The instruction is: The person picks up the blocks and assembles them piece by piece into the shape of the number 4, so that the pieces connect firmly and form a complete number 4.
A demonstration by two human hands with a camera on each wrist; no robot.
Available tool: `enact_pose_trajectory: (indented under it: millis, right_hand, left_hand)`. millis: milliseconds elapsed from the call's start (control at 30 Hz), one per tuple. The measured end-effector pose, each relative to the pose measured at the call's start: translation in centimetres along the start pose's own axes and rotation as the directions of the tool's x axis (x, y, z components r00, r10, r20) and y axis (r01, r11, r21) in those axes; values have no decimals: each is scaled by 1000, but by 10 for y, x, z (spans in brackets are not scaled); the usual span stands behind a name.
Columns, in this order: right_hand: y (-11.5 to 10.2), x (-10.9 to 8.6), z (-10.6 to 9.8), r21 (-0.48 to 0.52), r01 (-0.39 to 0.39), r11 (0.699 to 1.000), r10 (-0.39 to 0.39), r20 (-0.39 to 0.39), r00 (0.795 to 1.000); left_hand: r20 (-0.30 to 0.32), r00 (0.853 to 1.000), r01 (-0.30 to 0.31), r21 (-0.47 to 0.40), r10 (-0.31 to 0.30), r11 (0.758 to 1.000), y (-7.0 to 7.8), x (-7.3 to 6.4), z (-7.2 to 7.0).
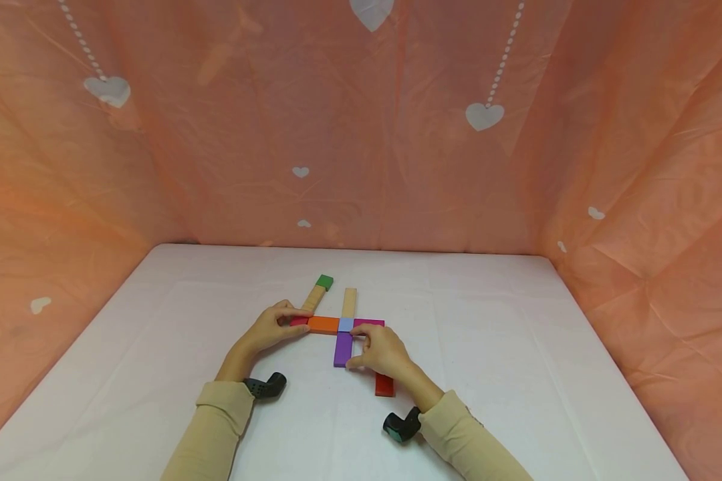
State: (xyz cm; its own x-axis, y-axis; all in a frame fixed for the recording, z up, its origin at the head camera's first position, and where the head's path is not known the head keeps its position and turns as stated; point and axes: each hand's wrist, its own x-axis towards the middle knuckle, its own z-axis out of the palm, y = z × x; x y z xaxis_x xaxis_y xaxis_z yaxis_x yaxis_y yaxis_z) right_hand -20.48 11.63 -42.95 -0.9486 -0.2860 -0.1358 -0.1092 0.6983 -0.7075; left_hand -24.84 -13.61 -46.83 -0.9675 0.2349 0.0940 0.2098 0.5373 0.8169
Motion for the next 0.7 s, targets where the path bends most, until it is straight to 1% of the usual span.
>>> enact_pose_trajectory:
  millis: [100, 300, 467, 700]
  right_hand:
    - [0, 1, 0, -11, -8, 1000, 8, -3, 1000]
    - [-1, 0, -1, -21, -22, 1000, 22, -6, 1000]
    - [-2, -1, -1, -27, -31, 999, 31, -3, 1000]
    - [-2, 0, -1, -20, -33, 999, 33, -1, 999]
  left_hand:
    - [8, 1000, 14, 6, -14, 1000, 1, 0, 0]
    - [8, 1000, -5, -4, 5, 1000, 1, 0, -1]
    - [6, 1000, -3, -11, 3, 1000, 1, 0, -1]
    - [7, 1000, -6, 4, 6, 1000, 0, 0, 0]
